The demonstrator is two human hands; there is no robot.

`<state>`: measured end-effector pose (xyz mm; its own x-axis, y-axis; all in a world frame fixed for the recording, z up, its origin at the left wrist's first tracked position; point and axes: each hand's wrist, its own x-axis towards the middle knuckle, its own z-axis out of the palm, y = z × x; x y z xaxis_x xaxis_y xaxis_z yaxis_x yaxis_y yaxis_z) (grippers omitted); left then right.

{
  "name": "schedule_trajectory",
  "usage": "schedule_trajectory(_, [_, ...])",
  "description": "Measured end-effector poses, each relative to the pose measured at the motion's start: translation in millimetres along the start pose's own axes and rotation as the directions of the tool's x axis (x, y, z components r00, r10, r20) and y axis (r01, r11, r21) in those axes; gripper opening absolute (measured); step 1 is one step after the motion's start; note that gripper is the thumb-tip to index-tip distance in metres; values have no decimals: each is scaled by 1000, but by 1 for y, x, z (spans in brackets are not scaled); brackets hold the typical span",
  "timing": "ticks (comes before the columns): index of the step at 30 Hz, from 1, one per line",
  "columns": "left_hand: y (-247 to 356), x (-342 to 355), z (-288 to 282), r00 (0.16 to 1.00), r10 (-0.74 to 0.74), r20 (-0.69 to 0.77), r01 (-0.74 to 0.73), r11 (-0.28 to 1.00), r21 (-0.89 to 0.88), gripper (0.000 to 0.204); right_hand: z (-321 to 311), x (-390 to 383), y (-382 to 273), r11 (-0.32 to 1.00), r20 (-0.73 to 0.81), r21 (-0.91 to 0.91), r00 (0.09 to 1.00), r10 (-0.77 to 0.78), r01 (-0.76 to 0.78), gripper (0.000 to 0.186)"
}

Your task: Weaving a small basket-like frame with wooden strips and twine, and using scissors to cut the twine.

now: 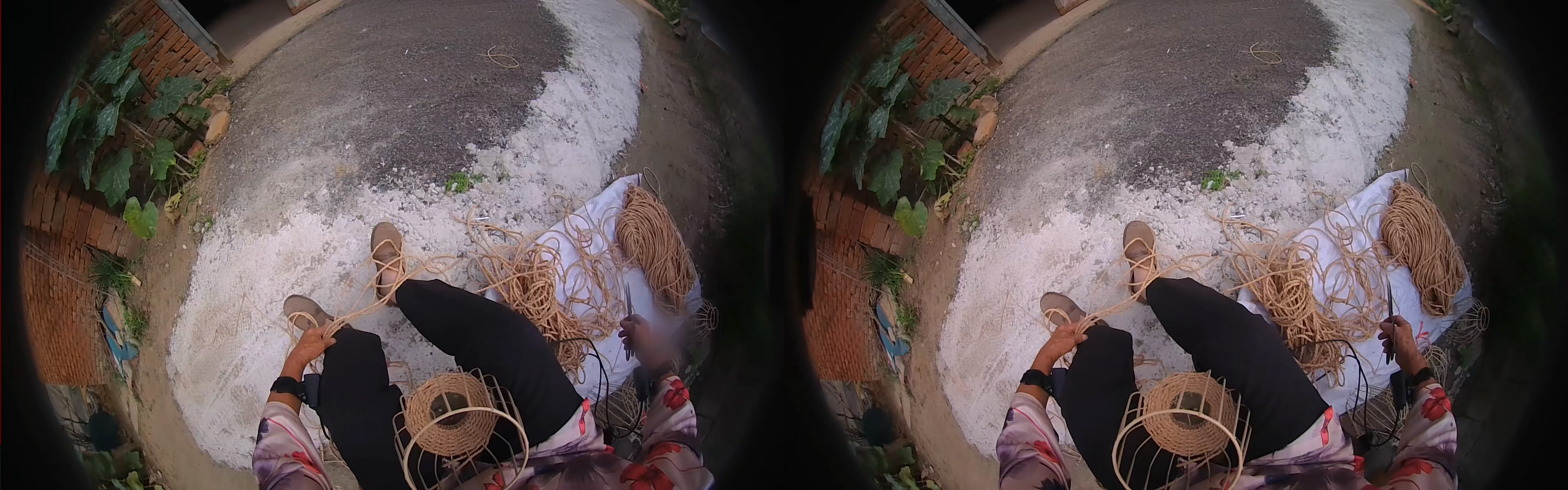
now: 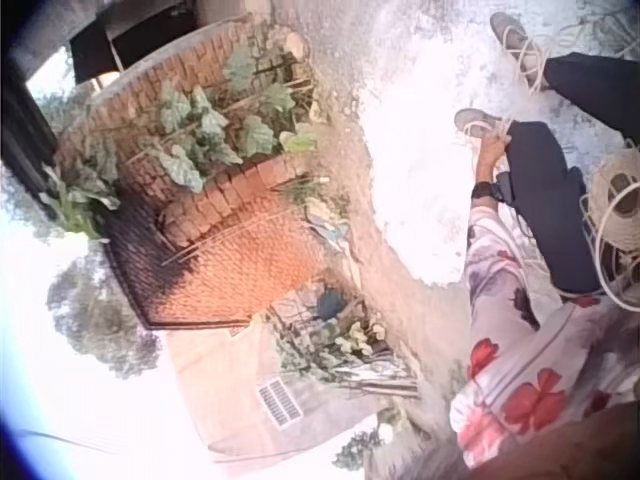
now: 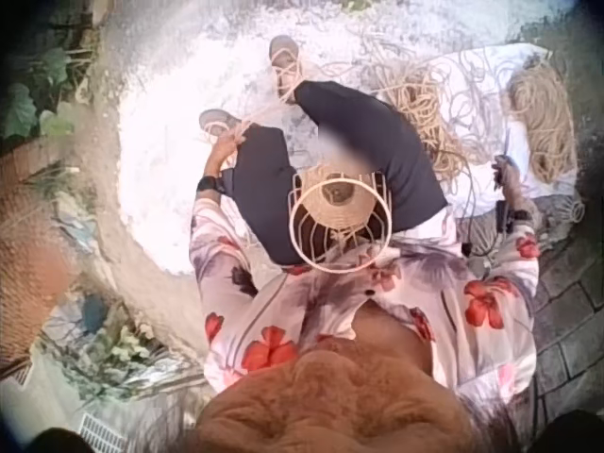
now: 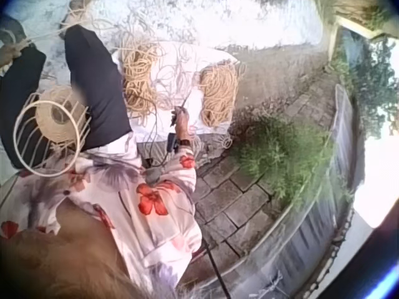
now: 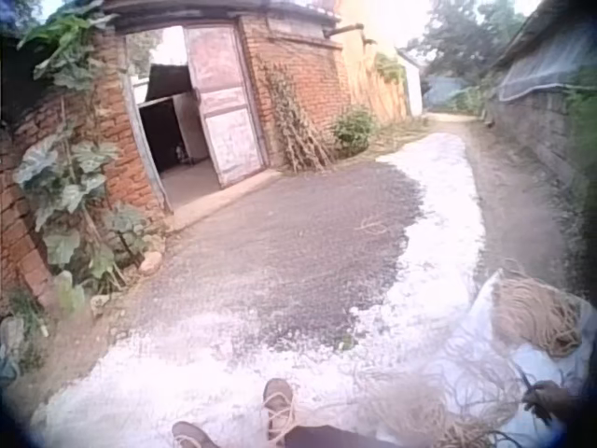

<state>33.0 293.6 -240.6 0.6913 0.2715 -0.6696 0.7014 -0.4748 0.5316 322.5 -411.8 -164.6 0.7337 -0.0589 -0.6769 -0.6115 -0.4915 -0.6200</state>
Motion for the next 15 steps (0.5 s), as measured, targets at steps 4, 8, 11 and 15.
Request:
schedule_trajectory(4, [-27,-68,-10,920,-207,-332,-59,766,-640,17,-5,17,22,994,17,112,1000,9,-11,29])
schedule_trajectory(8, [-88,-188,-3,611,-586,-533,-101,610,-786,16,-35,26,62,980,-41,191,997,63,-54,31])
schedule_trajectory(11, [-178,-352,-7,165,-773,-612,-67,611,-789,25,-35,46,94,949,-68,300,990,124,-98,28])
schedule_trajectory(15, [-143,-388,23,302,-752,-585,30,621,-783,26,-45,66,126,924,-172,365,967,186,-113,29])
